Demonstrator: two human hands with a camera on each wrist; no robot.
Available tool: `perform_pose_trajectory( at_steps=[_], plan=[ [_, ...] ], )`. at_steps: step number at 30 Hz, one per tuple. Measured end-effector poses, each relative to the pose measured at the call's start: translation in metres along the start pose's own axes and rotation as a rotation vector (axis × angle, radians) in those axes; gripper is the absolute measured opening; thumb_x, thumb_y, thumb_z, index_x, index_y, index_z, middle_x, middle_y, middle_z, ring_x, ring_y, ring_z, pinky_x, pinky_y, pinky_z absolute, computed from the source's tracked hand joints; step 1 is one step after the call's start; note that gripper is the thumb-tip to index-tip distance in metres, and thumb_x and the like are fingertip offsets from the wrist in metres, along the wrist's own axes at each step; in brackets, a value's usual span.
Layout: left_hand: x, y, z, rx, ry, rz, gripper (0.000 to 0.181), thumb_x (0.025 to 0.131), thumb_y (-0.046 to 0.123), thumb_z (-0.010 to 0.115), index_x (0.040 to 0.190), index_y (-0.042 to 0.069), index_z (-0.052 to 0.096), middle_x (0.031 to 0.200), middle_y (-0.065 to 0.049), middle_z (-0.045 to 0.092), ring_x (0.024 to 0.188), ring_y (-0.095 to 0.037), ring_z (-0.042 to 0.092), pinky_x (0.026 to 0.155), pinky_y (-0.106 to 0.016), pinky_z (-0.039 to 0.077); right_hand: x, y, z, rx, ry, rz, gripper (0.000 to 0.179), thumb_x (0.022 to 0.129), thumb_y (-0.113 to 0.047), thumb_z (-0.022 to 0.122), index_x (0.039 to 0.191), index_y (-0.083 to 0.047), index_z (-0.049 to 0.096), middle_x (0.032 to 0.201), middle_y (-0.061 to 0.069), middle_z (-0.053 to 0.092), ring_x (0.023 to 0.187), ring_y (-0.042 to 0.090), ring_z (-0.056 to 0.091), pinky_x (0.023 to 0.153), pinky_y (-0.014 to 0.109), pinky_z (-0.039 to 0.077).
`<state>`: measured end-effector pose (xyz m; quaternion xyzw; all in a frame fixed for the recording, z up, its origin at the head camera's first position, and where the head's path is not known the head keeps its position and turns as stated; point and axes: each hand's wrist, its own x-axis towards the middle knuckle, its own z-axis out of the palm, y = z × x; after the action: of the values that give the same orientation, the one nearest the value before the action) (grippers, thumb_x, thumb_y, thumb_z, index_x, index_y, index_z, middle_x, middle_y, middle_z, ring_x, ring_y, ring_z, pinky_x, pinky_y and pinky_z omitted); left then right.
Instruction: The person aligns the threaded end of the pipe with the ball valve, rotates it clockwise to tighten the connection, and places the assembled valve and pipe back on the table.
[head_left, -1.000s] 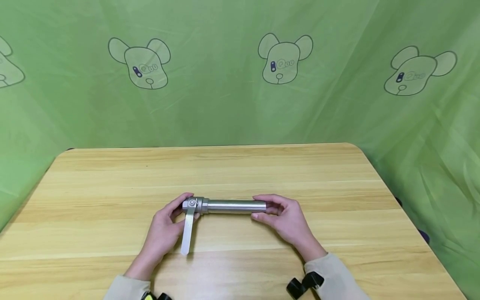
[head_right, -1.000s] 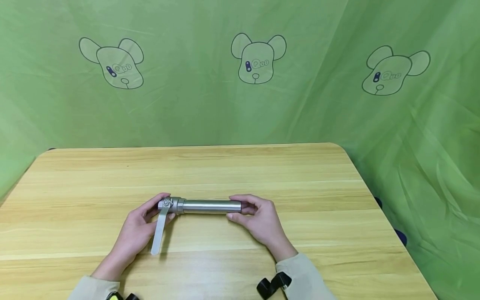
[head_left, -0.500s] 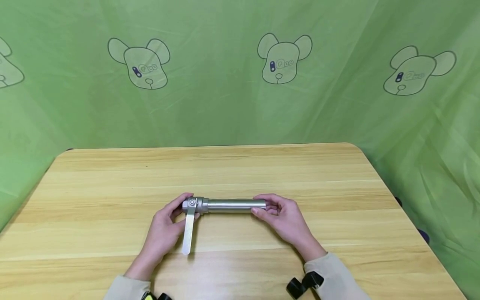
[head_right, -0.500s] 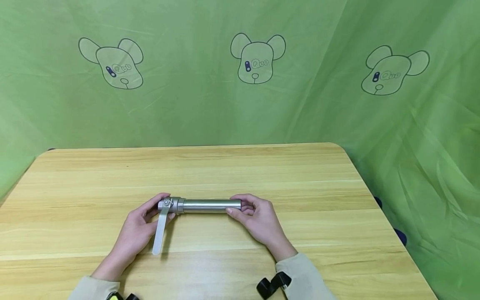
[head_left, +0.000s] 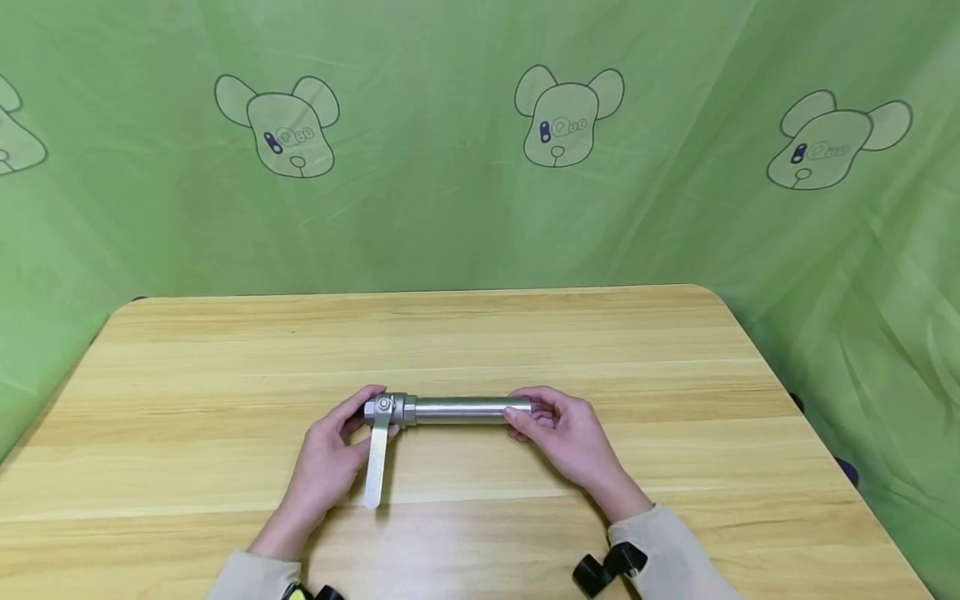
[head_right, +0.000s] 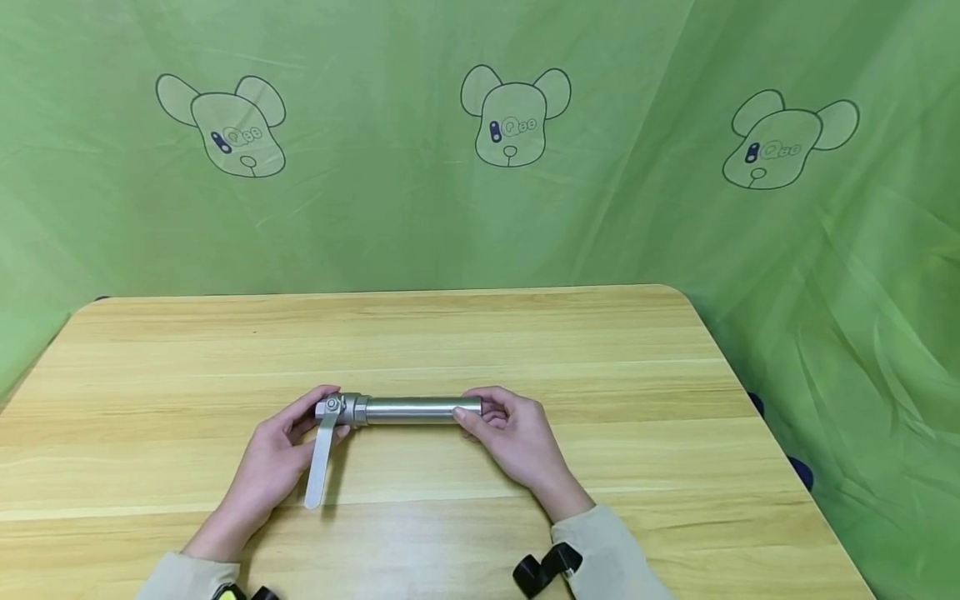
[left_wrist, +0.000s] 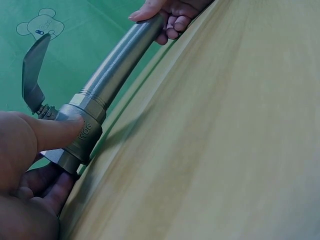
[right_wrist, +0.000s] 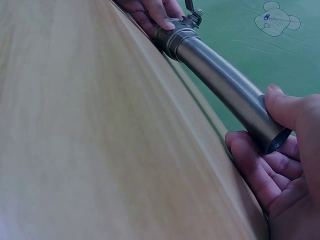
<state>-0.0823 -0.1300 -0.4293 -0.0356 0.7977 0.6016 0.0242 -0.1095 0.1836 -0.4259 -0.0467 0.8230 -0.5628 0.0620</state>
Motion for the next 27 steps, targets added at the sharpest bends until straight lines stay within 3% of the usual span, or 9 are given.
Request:
perform_pose_trajectory(
  at_steps=[8, 16, 21, 27],
  plan=[
    [-0.0005, 0.0009, -0.0007, -0.014, -0.003, -0.007, 0.064, 0.092, 0.007, 0.084, 0.151, 0.019, 0.063, 0.157, -0.016, 0.06, 0.146, -0.032, 0.058, 0.119, -0.041, 0.049, 0.0, -0.0005, -0.0007, -0.007, -0.009, -0.005, 0.037, 0.099, -0.024, 0.08, 0.129, -0.002, 0.073, 0.105, 0.014, 0.079, 0.086, 0.015, 0.077, 0.078, 0.023, 0.065],
    [-0.0002, 0.0015, -0.0001, 0.015, 0.004, -0.004, 0.062, 0.093, 0.008, 0.083, 0.151, 0.02, 0.063, 0.153, -0.015, 0.064, 0.144, -0.031, 0.06, 0.117, -0.039, 0.052, -0.0015, 0.0014, -0.0022, -0.021, -0.021, -0.04, 0.054, 0.084, -0.016, 0.093, 0.133, -0.012, 0.07, 0.106, 0.012, 0.072, 0.085, 0.013, 0.068, 0.075, 0.021, 0.061],
    [0.0002, 0.0005, -0.0002, 0.011, -0.007, 0.007, 0.063, 0.094, 0.008, 0.083, 0.152, 0.019, 0.062, 0.155, -0.016, 0.062, 0.146, -0.032, 0.059, 0.118, -0.041, 0.05, -0.0005, 0.0054, -0.0021, -0.011, 0.023, -0.101, 0.044, 0.082, -0.009, 0.094, 0.123, -0.01, 0.077, 0.111, 0.012, 0.077, 0.089, 0.011, 0.072, 0.079, 0.021, 0.064],
    [-0.0002, 0.0, -0.0007, 0.009, -0.007, 0.004, 0.063, 0.093, 0.009, 0.083, 0.152, 0.02, 0.062, 0.155, -0.016, 0.062, 0.146, -0.032, 0.059, 0.118, -0.041, 0.051, 0.0007, 0.0068, -0.0025, 0.028, 0.04, -0.161, 0.046, 0.078, -0.007, 0.096, 0.121, -0.009, 0.081, 0.118, 0.012, 0.076, 0.096, 0.01, 0.076, 0.086, 0.022, 0.065]
  ],
)
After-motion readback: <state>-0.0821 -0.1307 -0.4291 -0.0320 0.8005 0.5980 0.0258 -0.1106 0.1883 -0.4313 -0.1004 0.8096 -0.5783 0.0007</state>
